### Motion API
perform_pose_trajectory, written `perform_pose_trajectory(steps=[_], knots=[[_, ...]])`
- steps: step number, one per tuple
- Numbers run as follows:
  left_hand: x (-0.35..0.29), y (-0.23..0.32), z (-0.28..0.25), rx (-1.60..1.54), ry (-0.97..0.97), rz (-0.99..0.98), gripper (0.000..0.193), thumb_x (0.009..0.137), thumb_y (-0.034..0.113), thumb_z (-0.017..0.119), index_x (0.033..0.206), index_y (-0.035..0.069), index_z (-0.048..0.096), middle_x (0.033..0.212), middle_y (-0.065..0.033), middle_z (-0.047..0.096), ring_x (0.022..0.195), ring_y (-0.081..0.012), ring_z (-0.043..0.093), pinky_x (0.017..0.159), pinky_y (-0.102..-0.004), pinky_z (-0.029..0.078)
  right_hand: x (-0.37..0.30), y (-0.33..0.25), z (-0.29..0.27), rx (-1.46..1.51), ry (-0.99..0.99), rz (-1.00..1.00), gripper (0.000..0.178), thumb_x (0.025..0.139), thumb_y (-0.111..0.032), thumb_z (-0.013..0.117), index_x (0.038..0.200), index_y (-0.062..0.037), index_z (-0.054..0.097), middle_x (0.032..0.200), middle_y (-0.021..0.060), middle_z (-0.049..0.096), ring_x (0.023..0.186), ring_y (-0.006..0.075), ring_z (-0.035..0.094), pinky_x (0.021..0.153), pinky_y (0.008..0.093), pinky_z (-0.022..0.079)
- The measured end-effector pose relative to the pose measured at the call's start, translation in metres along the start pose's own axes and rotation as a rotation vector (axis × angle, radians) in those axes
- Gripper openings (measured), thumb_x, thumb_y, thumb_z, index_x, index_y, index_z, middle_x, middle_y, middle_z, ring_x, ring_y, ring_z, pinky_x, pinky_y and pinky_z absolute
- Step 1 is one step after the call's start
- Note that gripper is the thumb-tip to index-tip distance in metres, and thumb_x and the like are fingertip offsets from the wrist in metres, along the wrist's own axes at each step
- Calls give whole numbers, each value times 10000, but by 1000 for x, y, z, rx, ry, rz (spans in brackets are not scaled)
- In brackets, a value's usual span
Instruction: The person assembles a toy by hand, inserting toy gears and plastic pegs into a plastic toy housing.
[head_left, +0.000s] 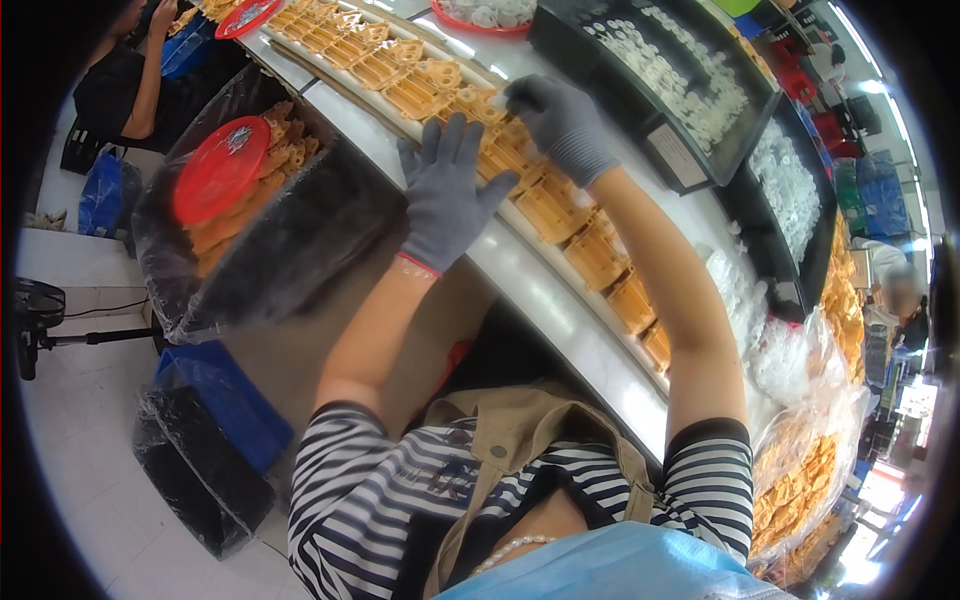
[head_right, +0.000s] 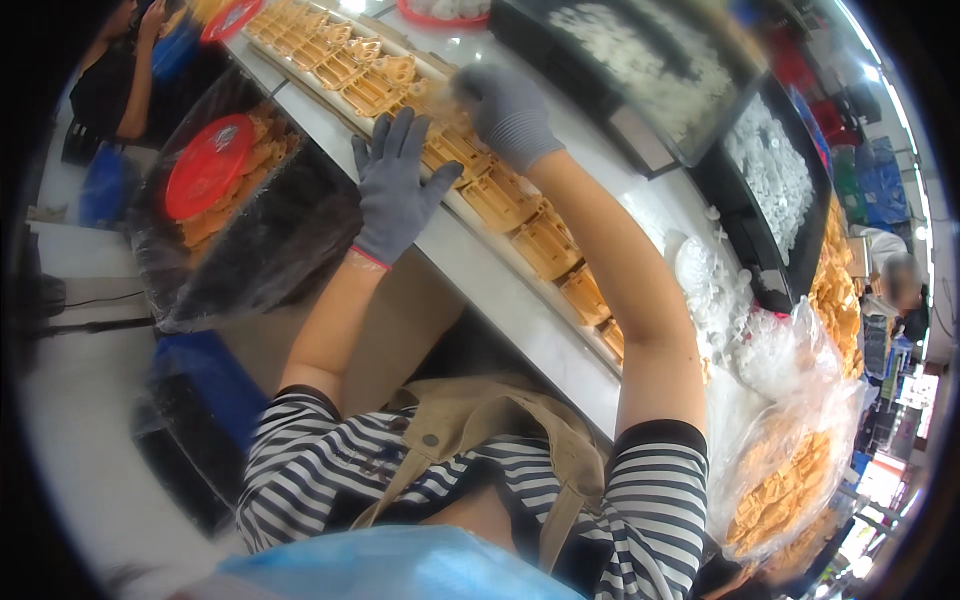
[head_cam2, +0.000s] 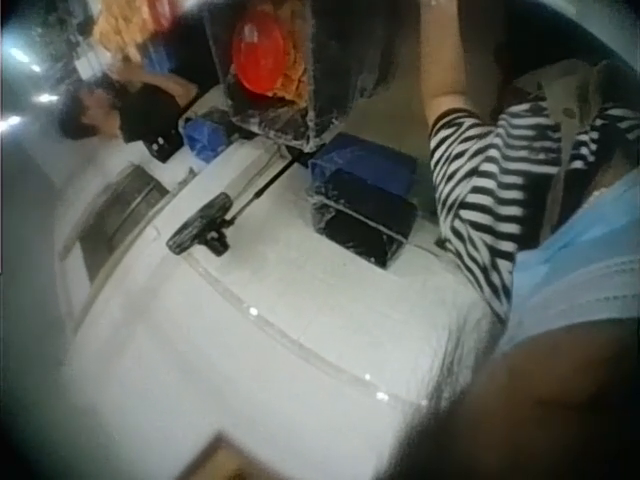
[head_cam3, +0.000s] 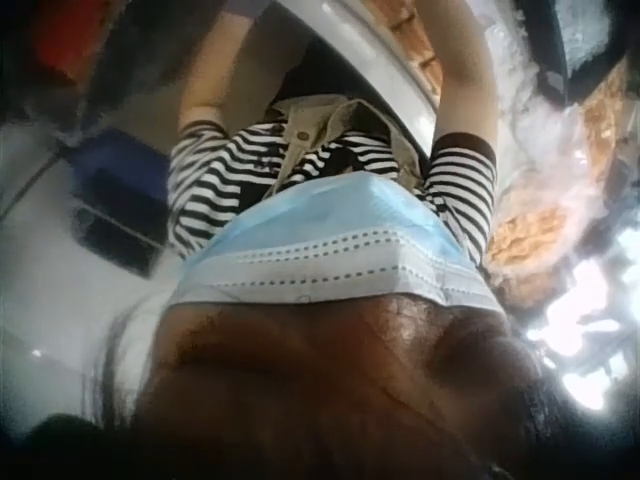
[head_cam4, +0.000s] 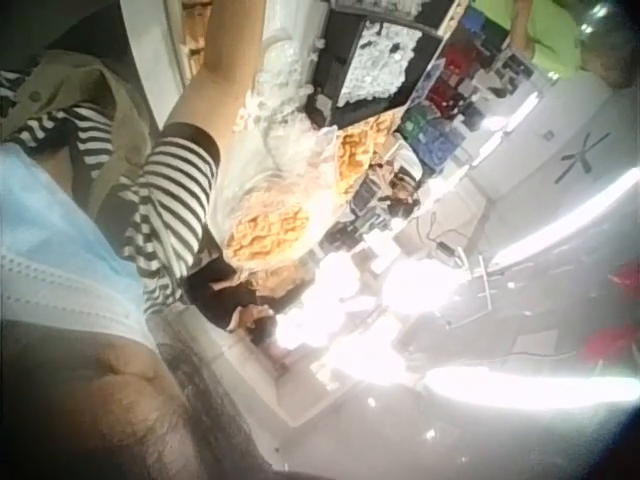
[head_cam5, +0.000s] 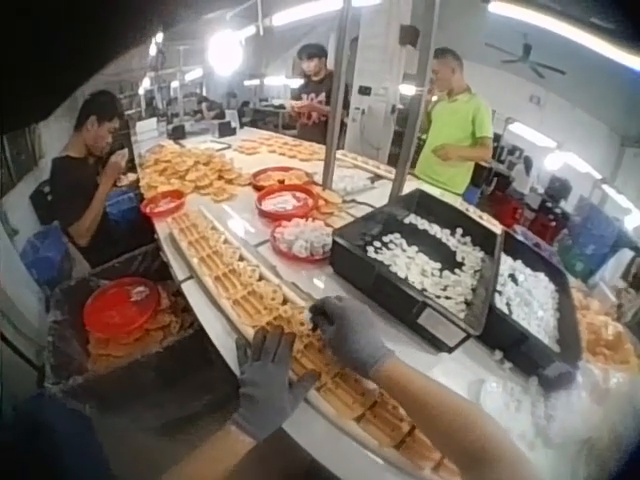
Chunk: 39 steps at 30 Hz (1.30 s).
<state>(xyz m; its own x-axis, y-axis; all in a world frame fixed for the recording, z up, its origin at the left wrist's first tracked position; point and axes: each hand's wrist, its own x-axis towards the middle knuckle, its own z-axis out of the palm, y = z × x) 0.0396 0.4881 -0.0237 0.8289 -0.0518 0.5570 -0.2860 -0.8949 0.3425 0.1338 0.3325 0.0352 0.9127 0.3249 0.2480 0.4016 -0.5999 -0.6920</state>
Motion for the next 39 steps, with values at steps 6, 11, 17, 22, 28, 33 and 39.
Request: perform_pose_trajectory(steps=[6,11,17,22,28,33,39], knots=[[4,-3,-2,-22,36,-6,661,808,486,664,1277,41,527,1346,-164,478,1256,-408,410,1034,-655,254,18,3,22,-562,124,-477,74,788,-131,623,858,-109,635,814,103,653,805,302,648,706,437,514],[7,-2,-15,-9,-48,-17,674,872,514,601,1366,83,444,1427,-136,424,1259,-446,410,1013,-662,289,23,-10,12,-834,-176,-498,82,789,-96,610,849,-109,665,870,96,662,906,287,637,775,402,516],[1,-7,-15,-5,-30,-10,679,875,540,582,1364,87,451,1424,-147,427,1262,-450,413,1026,-662,268,11,-14,13,-658,-160,-373,147,807,-72,601,907,-122,696,903,107,667,955,298,628,830,416,508],[4,2,3,-13,20,15,674,854,537,603,1325,67,495,1386,-161,470,1286,-428,405,1055,-649,239,6,3,7,-550,-71,-313,166,804,-95,610,940,-136,695,951,110,670,958,306,628,824,420,508],[-4,-15,7,74,35,20,696,854,517,628,1361,68,469,1397,-175,482,1307,-411,406,1064,-631,253,-55,-40,-25,-475,143,-481,191,843,-219,655,992,-99,653,878,96,663,866,304,641,766,411,509],[4,-6,9,76,45,92,641,871,488,621,1333,61,493,1377,-177,489,1274,-433,424,1046,-612,289,-138,2,-136,-613,-107,45,198,944,-162,570,1085,-92,689,1036,92,714,915,214,684,862,322,551],[3,-7,7,-5,51,112,618,862,426,656,1327,51,497,1369,-176,496,1271,-434,425,1044,-548,327,-184,138,-231,-1013,-49,115,254,907,-84,537,1103,-127,694,978,90,718,839,208,701,762,306,551]])
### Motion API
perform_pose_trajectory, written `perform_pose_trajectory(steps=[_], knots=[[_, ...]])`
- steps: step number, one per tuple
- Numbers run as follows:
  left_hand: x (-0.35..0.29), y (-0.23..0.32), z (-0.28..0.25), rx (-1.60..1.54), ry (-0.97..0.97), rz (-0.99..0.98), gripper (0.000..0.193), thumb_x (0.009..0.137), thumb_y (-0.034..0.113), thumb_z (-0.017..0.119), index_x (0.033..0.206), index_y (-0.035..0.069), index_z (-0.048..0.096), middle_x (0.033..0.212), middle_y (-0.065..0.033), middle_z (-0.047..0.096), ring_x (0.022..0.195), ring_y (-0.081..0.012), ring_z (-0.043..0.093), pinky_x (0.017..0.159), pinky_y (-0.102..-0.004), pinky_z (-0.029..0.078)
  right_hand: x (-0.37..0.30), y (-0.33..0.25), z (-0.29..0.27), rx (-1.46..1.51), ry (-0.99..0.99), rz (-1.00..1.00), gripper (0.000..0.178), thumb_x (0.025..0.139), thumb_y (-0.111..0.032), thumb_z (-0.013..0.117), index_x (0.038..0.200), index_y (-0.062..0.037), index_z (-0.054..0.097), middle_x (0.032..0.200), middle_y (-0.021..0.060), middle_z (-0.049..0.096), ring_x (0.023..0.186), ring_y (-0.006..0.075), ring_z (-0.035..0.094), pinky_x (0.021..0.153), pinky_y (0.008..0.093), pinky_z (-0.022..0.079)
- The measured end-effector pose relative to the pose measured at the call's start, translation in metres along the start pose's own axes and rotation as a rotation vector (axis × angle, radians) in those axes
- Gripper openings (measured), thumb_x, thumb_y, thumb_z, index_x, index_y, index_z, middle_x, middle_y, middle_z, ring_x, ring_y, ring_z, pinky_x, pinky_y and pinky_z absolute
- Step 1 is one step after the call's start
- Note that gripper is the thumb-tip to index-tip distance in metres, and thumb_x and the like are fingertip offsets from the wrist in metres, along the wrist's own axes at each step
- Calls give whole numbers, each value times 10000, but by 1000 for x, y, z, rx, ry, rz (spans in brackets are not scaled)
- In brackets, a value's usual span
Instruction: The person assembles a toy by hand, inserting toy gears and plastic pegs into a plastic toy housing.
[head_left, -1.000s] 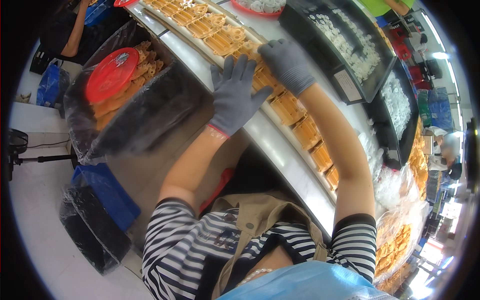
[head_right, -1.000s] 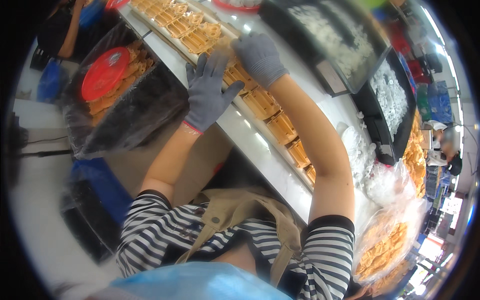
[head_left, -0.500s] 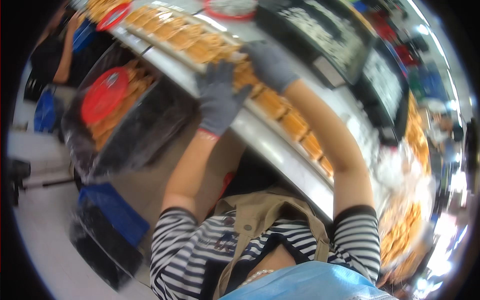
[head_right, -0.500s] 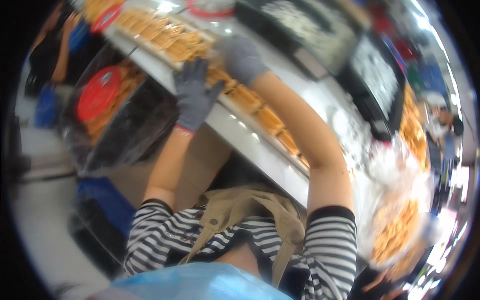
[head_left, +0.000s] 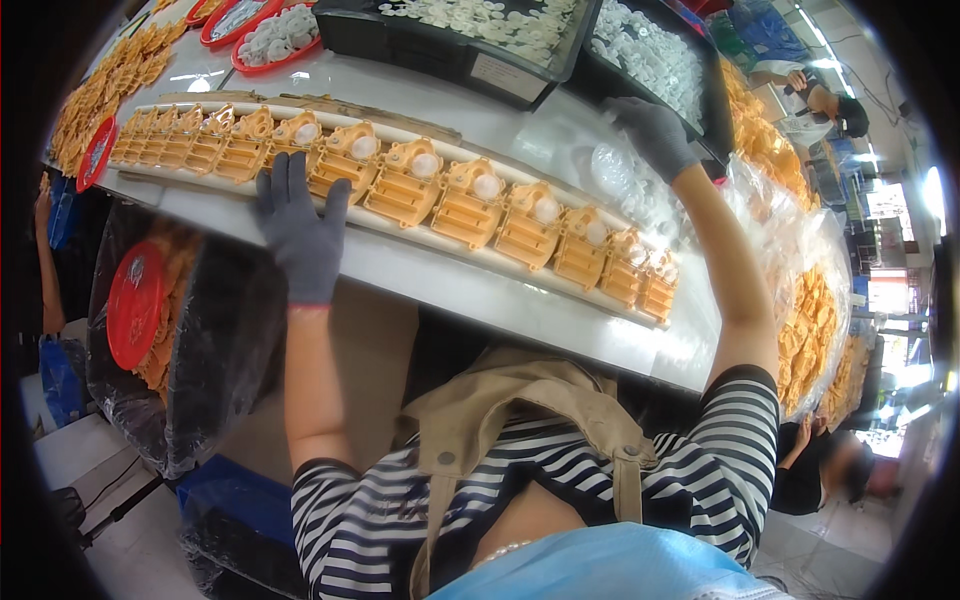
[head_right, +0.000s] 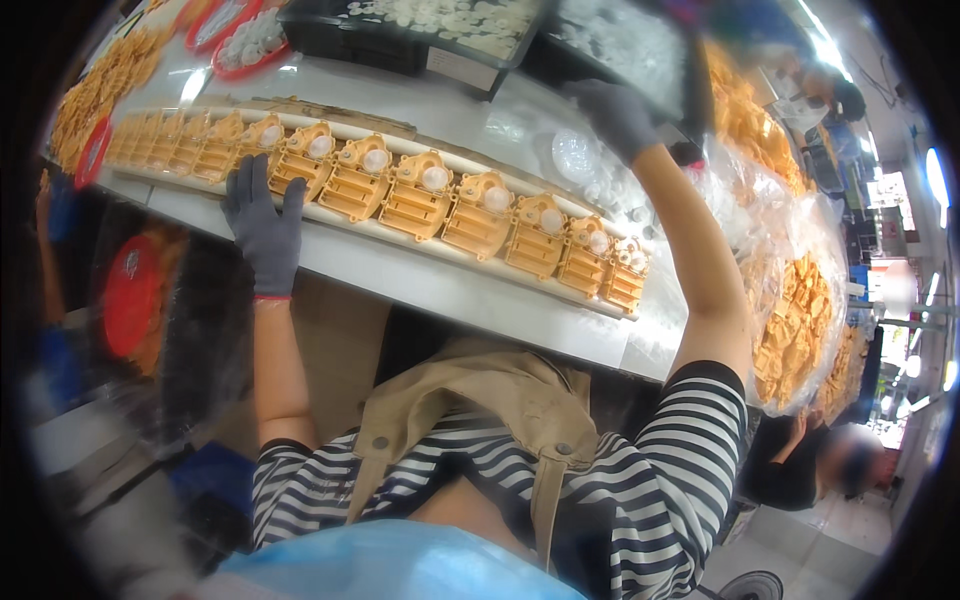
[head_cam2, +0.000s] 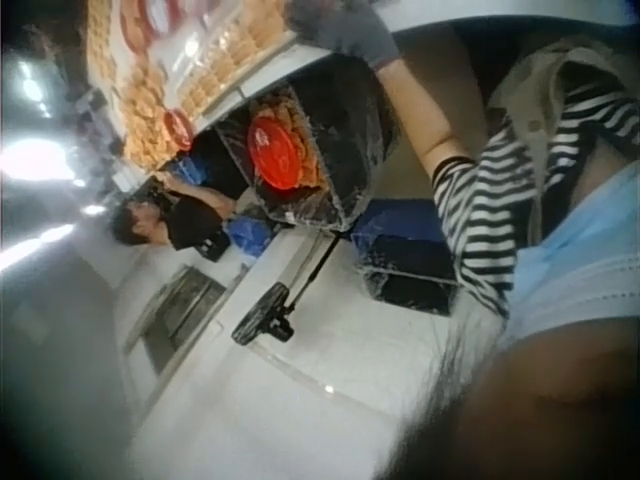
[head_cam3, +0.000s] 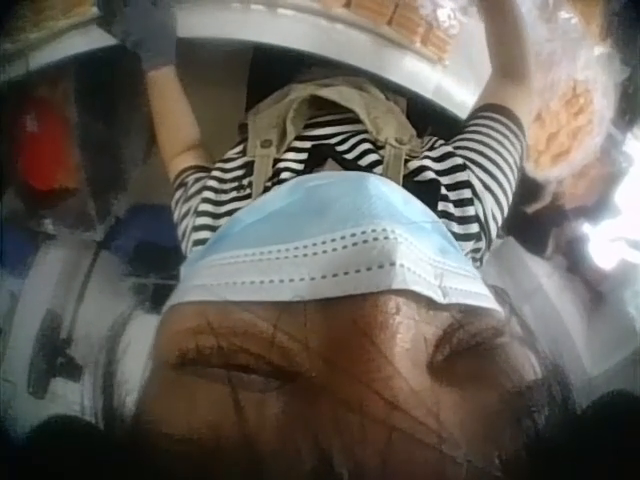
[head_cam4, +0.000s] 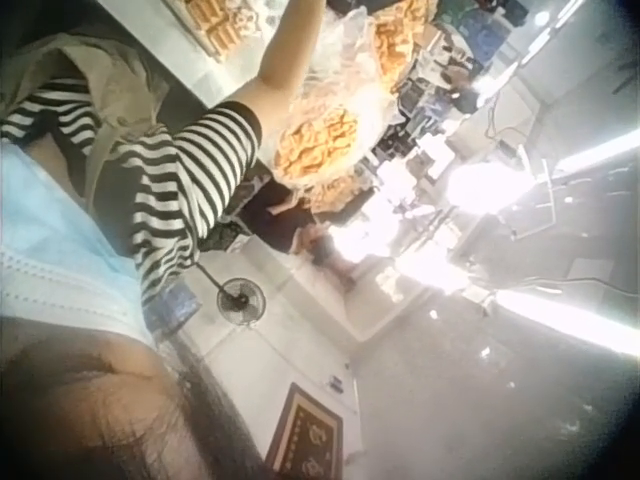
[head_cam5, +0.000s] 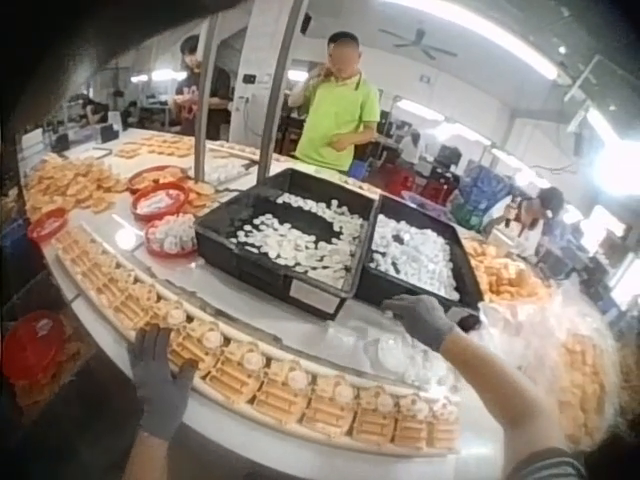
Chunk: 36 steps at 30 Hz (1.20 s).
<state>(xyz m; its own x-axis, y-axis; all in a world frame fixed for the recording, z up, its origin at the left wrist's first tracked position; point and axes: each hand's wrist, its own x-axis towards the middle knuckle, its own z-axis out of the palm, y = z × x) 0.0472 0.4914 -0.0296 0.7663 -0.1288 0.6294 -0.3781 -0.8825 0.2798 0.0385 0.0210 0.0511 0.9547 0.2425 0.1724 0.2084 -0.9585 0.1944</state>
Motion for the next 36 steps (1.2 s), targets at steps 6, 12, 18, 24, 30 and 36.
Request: perform_pose_trajectory(steps=[6,12,18,24,30,36], knots=[[-5,-8,4,18,26,16,601,861,403,669,1310,36,511,1362,-194,500,1273,-434,423,1048,-535,332,16,-11,13,-197,-379,126,163,877,-184,582,1007,-144,672,992,103,692,810,280,699,631,364,560],[-5,-8,9,9,32,12,562,884,386,654,1300,31,526,1355,-200,504,1269,-427,428,1052,-507,342,11,3,30,-224,-83,53,124,873,-116,574,944,-104,675,890,125,701,781,290,692,641,376,557],[-3,-8,9,-21,16,17,565,892,380,647,1312,26,517,1367,-206,492,1287,-419,413,1077,-494,323,-41,-9,-14,711,-123,464,138,883,-120,611,984,-45,666,857,83,642,700,219,647,647,337,527],[-4,-8,8,-35,8,3,572,893,379,646,1322,26,507,1379,-198,485,1300,-416,399,1085,-492,316,-59,-7,-6,185,-93,195,107,830,-69,594,896,-82,677,893,52,629,742,232,621,633,363,508],[-6,-10,10,-40,9,-5,576,892,388,646,1321,28,512,1388,-194,480,1308,-412,392,1089,-490,311,-53,-25,-4,-140,6,45,136,757,-34,587,806,-126,675,904,59,644,908,283,603,732,413,494],[-5,-9,8,-44,12,-5,575,891,392,644,1318,29,516,1384,-190,484,1296,-408,402,1080,-491,323,-58,-37,-10,196,35,194,156,813,-102,621,924,-136,725,941,65,677,904,282,620,778,382,505]])
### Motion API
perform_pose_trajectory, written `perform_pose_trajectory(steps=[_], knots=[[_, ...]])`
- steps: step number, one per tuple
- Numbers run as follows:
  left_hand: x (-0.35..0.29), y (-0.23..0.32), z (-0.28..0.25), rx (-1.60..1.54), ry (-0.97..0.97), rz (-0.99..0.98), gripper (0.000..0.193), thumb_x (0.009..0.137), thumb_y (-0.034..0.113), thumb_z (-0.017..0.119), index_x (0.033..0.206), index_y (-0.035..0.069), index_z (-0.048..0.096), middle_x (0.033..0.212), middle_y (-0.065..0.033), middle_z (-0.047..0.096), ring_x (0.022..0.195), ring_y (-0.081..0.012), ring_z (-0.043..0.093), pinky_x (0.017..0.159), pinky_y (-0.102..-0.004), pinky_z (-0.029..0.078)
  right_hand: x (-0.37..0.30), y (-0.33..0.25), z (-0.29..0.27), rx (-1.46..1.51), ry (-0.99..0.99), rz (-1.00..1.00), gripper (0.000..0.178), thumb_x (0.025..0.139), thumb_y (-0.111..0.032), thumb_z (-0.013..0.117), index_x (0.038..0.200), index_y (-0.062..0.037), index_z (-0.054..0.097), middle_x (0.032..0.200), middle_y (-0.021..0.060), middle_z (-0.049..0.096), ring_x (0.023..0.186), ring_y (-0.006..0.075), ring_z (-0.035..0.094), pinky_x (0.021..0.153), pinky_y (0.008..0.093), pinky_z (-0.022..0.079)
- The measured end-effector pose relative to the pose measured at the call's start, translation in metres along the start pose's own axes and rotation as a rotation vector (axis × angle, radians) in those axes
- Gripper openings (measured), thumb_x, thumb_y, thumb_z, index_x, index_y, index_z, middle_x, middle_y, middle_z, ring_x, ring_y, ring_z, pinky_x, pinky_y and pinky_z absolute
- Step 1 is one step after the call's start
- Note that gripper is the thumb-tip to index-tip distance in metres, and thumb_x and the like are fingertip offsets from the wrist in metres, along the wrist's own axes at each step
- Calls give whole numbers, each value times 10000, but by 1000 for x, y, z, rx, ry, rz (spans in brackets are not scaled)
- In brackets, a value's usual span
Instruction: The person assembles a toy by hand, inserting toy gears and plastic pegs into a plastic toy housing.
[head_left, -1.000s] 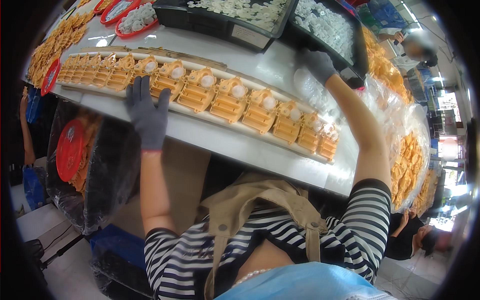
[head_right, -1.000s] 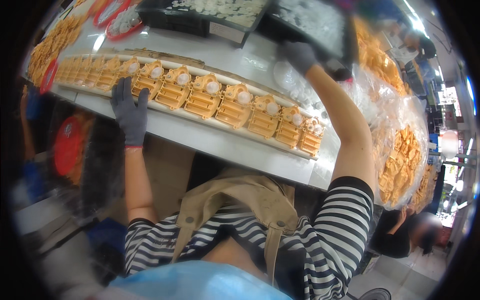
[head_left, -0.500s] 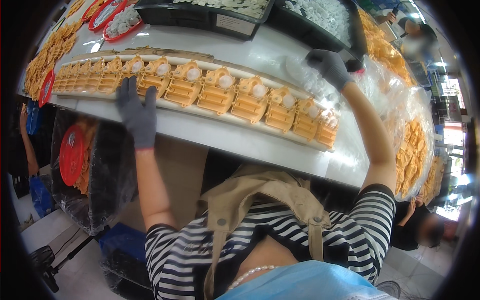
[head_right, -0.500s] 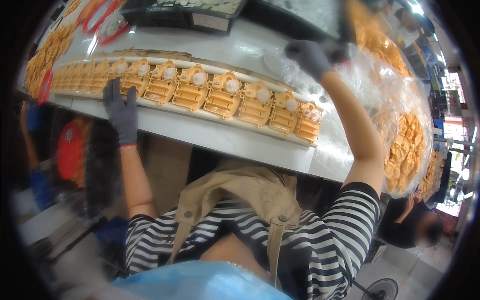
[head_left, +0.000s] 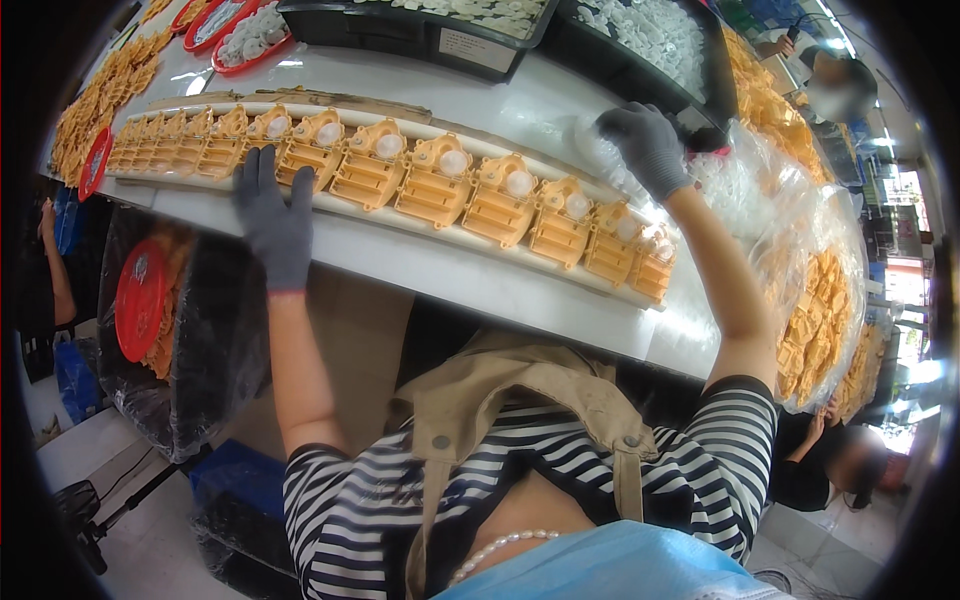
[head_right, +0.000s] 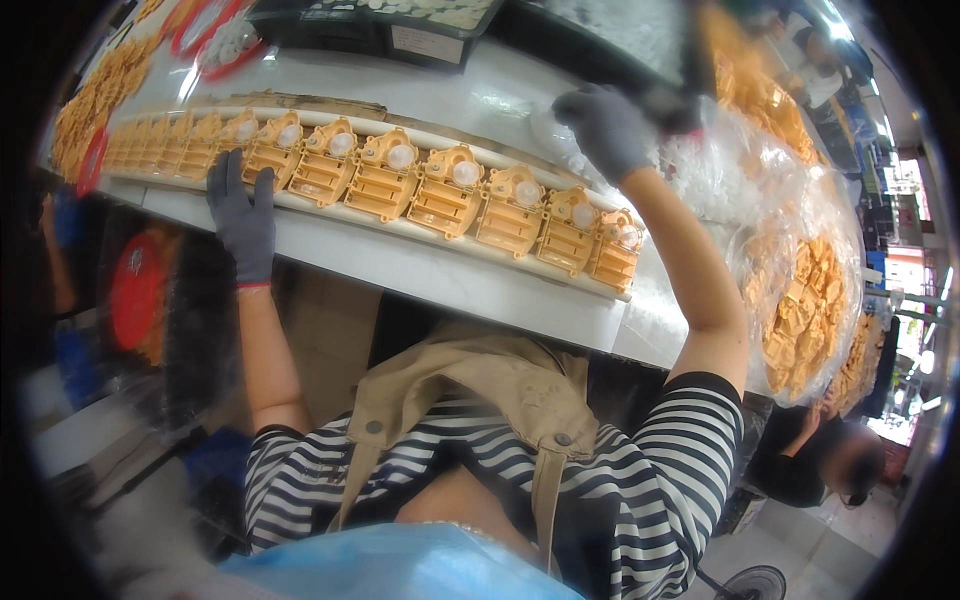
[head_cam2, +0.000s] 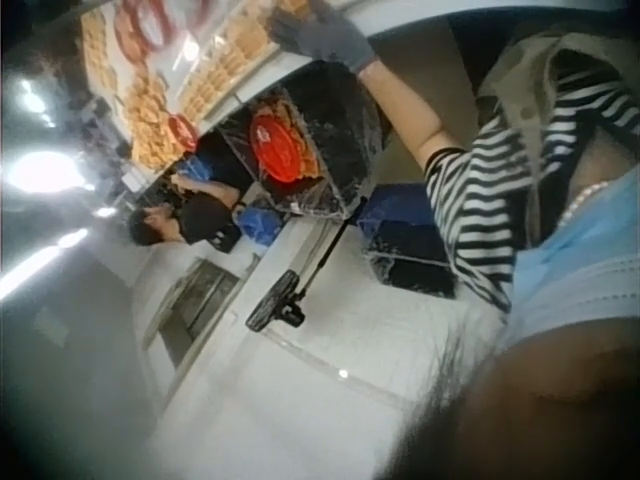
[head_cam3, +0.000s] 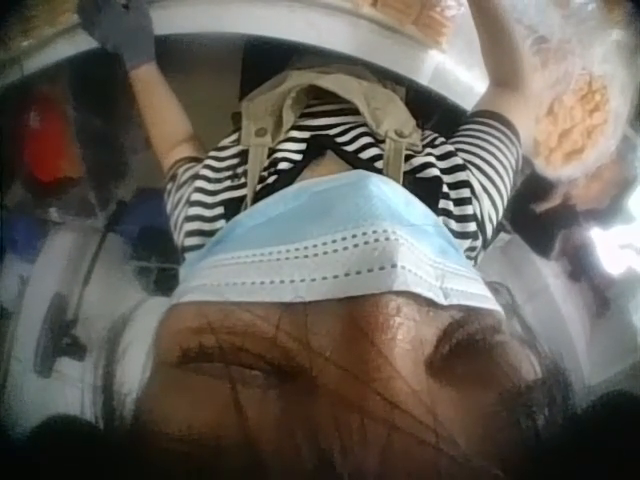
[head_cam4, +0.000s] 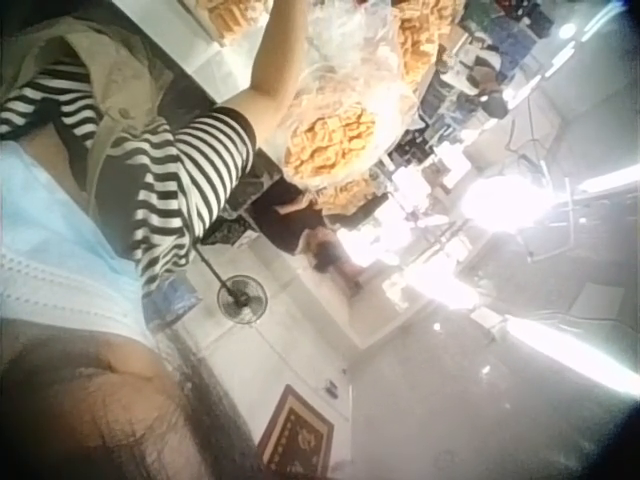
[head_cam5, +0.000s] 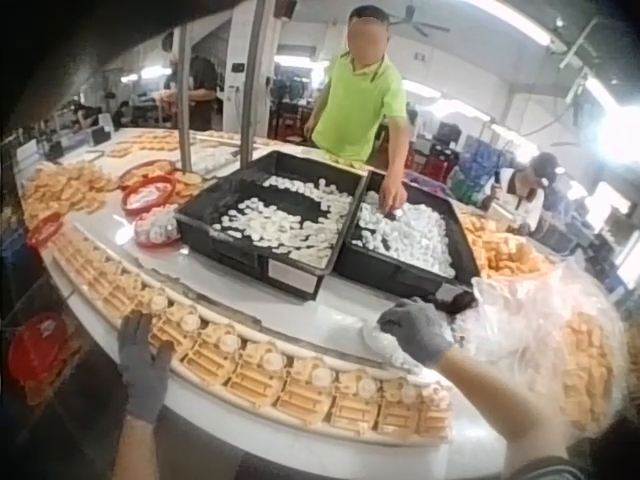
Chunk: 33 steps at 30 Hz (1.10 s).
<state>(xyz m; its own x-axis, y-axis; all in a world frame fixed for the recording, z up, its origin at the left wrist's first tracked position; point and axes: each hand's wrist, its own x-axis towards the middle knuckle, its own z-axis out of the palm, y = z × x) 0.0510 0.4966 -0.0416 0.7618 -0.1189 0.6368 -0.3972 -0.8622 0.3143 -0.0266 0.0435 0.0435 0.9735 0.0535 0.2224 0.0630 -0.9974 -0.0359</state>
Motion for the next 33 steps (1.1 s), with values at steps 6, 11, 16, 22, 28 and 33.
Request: perform_pose_trajectory(steps=[6,11,16,22,28,33], knots=[[0,1,3,3,28,16,554,883,356,663,1312,33,525,1370,-192,496,1280,-406,421,1072,-485,335,-8,15,11,706,-136,388,287,896,-247,662,1122,-74,705,1058,70,712,858,161,622,763,294,496],[0,-1,3,2,37,36,539,885,332,668,1312,35,528,1365,-199,504,1282,-393,432,1087,-478,319,-26,41,-1,1566,-98,627,232,907,-178,677,1122,-90,677,950,-46,660,746,10,538,582,146,398],[1,0,3,28,-9,5,532,893,318,660,1315,21,530,1386,-215,492,1301,-387,429,1110,-455,302,-29,32,-41,1937,101,675,226,920,-158,657,1126,-75,616,899,-10,616,734,64,507,586,177,370],[-9,-20,1,80,16,-22,549,871,325,682,1299,10,541,1350,-217,517,1276,-394,441,1097,-465,313,-14,12,-21,2535,-231,401,188,943,-133,609,1119,-73,586,949,1,617,832,99,536,640,215,410],[13,6,-12,-328,283,-44,598,855,299,697,1330,5,482,1325,-240,497,1244,-423,449,1064,-507,335,46,-94,-16,2180,-550,267,269,927,-148,632,1178,-56,594,980,11,616,835,93,560,646,208,439],[22,-45,-30,51,214,-117,567,889,392,630,1332,65,498,1364,-192,484,1269,-426,433,1050,-601,297,123,-230,-10,1270,-559,-60,363,888,-256,680,1135,9,653,983,42,644,872,107,546,775,247,450]])
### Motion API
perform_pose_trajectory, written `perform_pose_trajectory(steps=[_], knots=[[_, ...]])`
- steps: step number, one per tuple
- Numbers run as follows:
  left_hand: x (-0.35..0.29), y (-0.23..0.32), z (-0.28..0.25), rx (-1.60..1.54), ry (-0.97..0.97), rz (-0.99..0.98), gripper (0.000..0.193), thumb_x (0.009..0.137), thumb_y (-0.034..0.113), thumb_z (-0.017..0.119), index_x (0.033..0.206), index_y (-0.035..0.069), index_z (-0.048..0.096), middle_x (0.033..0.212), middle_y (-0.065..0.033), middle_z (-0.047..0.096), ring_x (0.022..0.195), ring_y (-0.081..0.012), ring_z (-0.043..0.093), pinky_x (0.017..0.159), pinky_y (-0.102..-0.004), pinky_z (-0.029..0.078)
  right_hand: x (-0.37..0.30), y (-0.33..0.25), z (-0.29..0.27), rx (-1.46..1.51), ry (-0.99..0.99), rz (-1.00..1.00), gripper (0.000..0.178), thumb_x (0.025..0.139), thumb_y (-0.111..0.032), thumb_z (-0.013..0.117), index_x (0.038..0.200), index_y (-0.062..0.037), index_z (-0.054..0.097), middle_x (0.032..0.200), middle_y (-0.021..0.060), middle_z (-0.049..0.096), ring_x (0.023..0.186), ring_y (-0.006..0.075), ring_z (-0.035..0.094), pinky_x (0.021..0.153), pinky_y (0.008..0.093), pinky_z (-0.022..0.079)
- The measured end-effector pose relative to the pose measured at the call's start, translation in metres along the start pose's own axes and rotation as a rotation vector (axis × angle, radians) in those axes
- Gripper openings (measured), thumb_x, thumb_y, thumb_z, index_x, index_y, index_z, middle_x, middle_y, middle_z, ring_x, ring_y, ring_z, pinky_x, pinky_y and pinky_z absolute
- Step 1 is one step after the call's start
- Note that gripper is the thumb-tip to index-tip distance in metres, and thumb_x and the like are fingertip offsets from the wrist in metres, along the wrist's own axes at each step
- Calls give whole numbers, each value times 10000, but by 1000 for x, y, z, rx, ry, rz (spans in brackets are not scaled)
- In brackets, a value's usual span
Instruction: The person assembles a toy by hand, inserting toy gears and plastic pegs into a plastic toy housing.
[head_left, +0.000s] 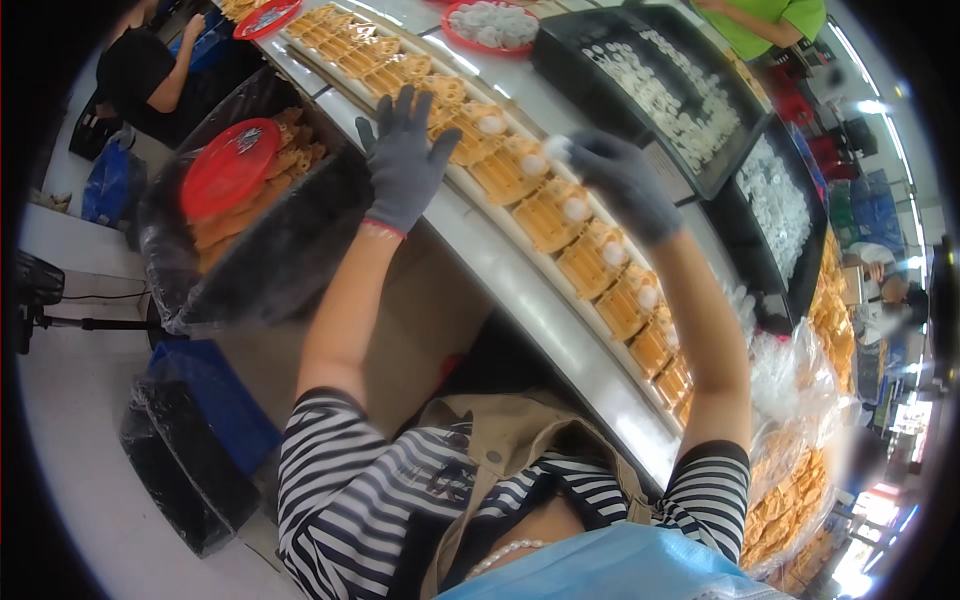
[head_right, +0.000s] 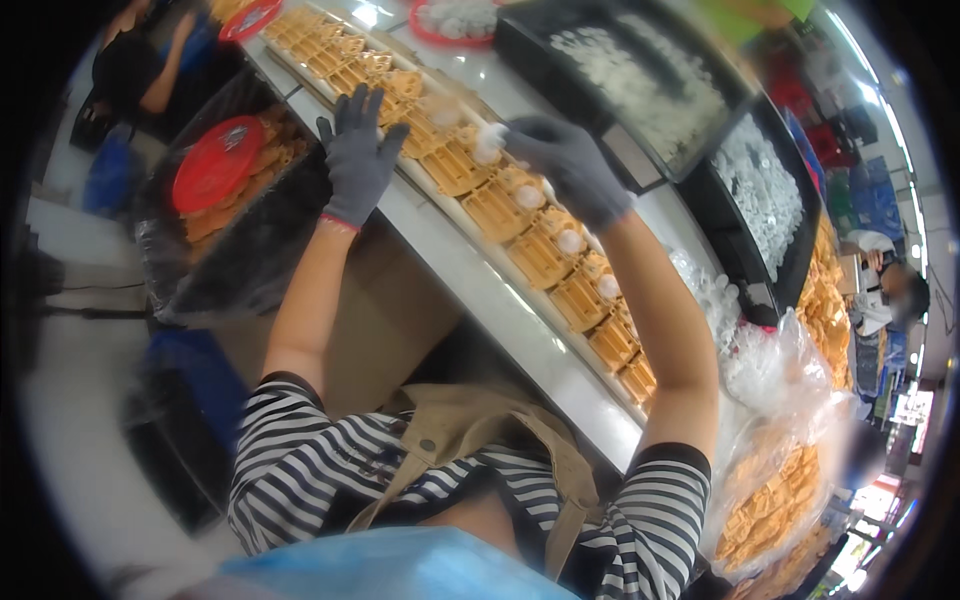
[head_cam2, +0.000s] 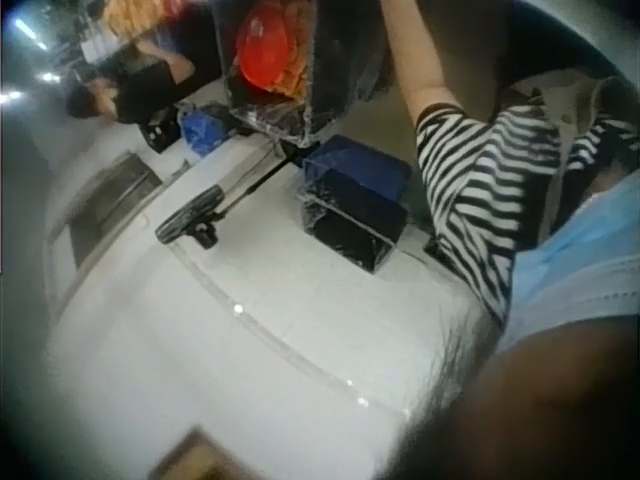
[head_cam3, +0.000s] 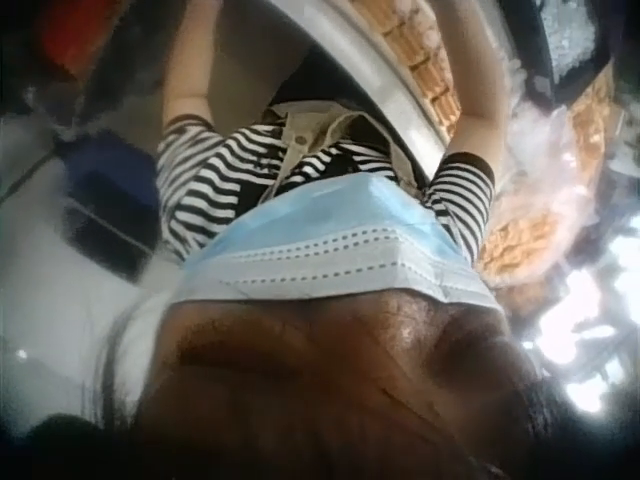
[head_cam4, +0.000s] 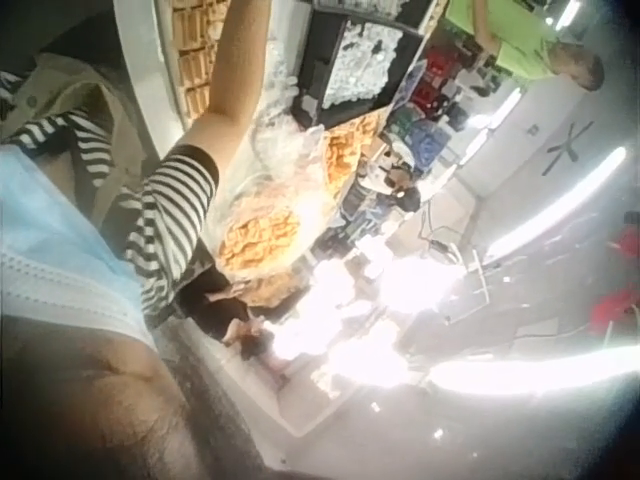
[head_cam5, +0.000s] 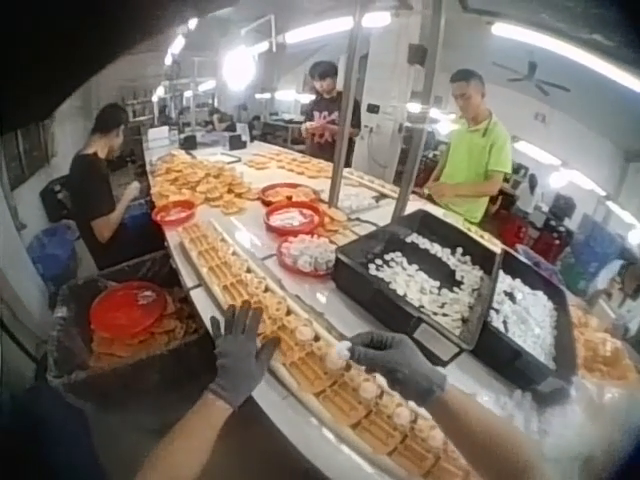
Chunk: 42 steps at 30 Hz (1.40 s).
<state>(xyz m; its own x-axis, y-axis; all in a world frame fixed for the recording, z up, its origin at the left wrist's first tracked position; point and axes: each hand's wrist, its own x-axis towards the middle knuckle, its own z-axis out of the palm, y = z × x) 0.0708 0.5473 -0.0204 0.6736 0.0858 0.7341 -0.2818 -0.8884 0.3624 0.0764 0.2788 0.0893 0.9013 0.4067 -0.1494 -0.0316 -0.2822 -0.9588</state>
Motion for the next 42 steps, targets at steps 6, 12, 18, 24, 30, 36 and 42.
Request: perform_pose_trajectory(steps=[6,12,18,24,30,36,42], knots=[[-1,-5,14,171,-215,-37,556,930,434,546,1373,106,474,1448,-152,430,1307,-437,398,1055,-657,239,130,12,56,-460,244,-440,113,841,-160,659,919,-113,726,854,97,701,761,227,648,703,341,500],[2,-4,14,148,-222,-56,566,915,429,566,1380,125,457,1452,-138,414,1301,-448,392,1046,-661,244,170,24,69,-1123,299,-708,153,850,-198,655,976,-126,701,902,79,682,830,297,653,718,387,521],[2,-7,13,115,-230,-69,580,913,450,560,1384,129,451,1471,-125,384,1312,-447,372,1052,-664,233,168,16,70,-1420,166,-733,191,832,-181,644,1019,-168,679,912,49,654,891,253,643,756,383,526],[0,-11,16,136,-158,-41,578,882,479,571,1315,98,522,1425,-133,423,1288,-413,395,1017,-676,256,164,11,66,-1396,50,-817,196,819,-124,642,1010,-141,680,970,56,665,907,268,647,781,375,529],[1,-6,14,134,-206,-52,591,901,494,549,1354,121,482,1444,-137,408,1311,-422,376,1046,-663,235,152,12,71,-1126,170,-560,246,778,-32,604,1001,-121,661,892,115,673,883,320,647,801,413,514],[-9,-19,28,218,-197,-27,654,900,535,536,1397,117,467,1499,-120,390,1366,-400,344,1072,-670,194,123,11,52,-1111,208,-837,210,847,-71,609,1049,-110,650,955,112,674,895,292,649,768,397,521],[-4,-18,20,147,-192,-7,669,925,525,519,1442,122,383,1482,-217,362,1323,-476,358,1046,-667,245,21,-18,-15,-846,217,-599,210,898,-159,653,1095,-94,688,991,96,701,900,221,673,841,334,551]])
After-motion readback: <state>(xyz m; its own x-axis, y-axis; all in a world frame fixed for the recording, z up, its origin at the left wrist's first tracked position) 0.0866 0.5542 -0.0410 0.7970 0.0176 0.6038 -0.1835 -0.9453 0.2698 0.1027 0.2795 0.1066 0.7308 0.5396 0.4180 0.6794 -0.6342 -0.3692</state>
